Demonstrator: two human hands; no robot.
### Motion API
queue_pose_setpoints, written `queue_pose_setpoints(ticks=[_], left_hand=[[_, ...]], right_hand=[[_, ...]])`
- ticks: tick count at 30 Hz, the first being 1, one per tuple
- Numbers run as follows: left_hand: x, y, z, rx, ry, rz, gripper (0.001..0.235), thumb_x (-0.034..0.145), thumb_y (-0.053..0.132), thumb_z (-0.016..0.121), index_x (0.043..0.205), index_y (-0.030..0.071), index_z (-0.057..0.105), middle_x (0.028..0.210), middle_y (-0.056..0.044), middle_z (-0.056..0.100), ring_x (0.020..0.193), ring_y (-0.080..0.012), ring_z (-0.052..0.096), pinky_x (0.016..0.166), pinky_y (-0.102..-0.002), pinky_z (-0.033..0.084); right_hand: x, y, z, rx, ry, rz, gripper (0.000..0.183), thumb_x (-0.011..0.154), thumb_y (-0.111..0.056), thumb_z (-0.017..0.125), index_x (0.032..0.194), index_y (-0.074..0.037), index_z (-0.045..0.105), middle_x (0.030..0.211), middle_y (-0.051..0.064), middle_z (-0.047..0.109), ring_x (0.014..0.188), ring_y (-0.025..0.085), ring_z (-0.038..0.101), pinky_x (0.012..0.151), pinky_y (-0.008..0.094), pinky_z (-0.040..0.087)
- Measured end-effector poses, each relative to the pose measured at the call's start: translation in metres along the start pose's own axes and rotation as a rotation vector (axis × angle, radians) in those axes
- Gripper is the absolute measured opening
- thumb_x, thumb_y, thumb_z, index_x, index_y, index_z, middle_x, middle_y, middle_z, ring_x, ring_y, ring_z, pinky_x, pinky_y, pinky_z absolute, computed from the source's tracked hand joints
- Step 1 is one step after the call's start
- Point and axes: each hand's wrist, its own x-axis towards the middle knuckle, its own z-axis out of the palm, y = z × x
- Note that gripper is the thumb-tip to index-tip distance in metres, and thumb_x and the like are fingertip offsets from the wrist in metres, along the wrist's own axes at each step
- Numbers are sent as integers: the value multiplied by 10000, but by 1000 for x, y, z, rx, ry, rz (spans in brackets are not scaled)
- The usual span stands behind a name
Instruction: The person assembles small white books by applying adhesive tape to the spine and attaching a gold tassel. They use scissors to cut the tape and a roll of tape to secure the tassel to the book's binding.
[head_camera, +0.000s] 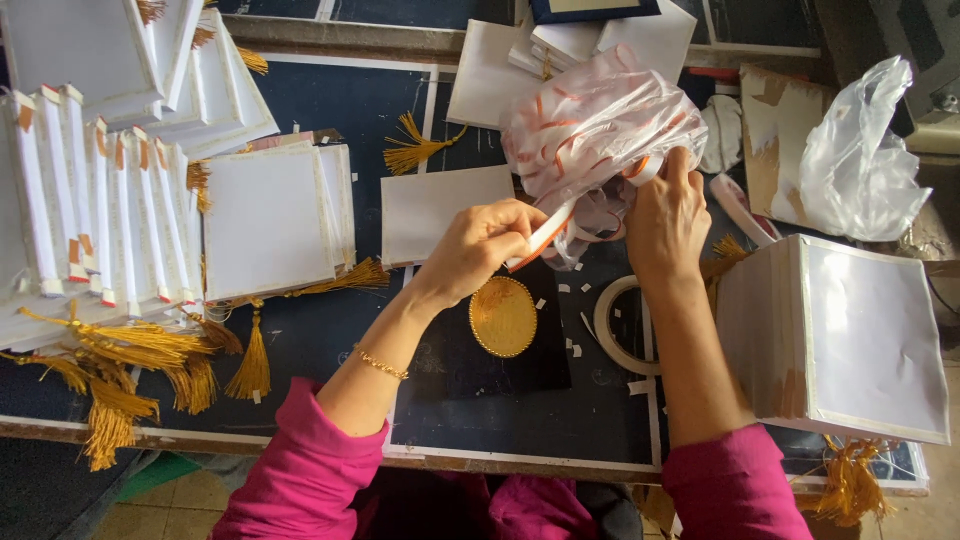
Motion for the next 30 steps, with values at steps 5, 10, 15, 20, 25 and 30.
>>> queue_pose_setpoints(ticks=[5, 10, 15, 20, 25, 30], left_hand=[[1, -16, 6, 57, 81, -5, 129, 773, 18, 560, 824, 95, 650, 890, -76, 723, 781, -125, 665, 727, -332, 550], [-6, -8, 10, 129, 75, 65, 408, 776, -95, 472, 1037, 126, 694, 939, -145, 708, 773, -229, 728, 727, -387, 609], [-1, -23, 14, 281, -13, 99, 345, 803, -83, 470, 1011, 9, 729, 1109, -97, 729, 986, -216, 713, 869, -265, 557], [-1, -28, 17, 325, 88, 134, 82, 871, 25, 618, 898, 71, 680, 912, -52, 717, 788, -152, 680, 712, -269, 559], [-1, -35, 21, 427, 87, 180, 177, 854, -41, 581, 849, 109, 675, 856, -37, 699, 688, -144, 668, 638, -272, 545], [-4, -29, 20, 224, 62, 59, 177, 825, 5, 705, 938, 135, 750, 831, -94, 717, 818, -227, 722, 728, -330, 576]], right_hand=[[-1, 2, -17, 244, -39, -14, 218, 887, 2, 629, 1086, 18, 716, 1023, 160, 544, 795, 464, 631, 591, 584, 571], [-50, 9, -86, 373, -79, 7, 295, 930, 63, 561, 1190, -21, 669, 1039, 179, 594, 821, 490, 658, 634, 582, 546], [-114, 4, -96, 283, -475, 4, 237, 944, -65, 525, 1143, -78, 652, 1075, 119, 668, 853, 333, 696, 691, 476, 578], [-116, -5, -103, 170, -512, -139, 330, 841, -15, 576, 1159, -102, 601, 1048, 99, 605, 952, 333, 617, 748, 483, 550], [-64, 6, -94, 57, -368, -97, 265, 782, 72, 508, 995, -46, 610, 954, 125, 607, 874, 349, 601, 625, 492, 527], [-12, 39, -3, -62, -321, 2, 265, 761, 59, 571, 981, 52, 719, 969, 160, 650, 902, 365, 673, 731, 515, 593]])
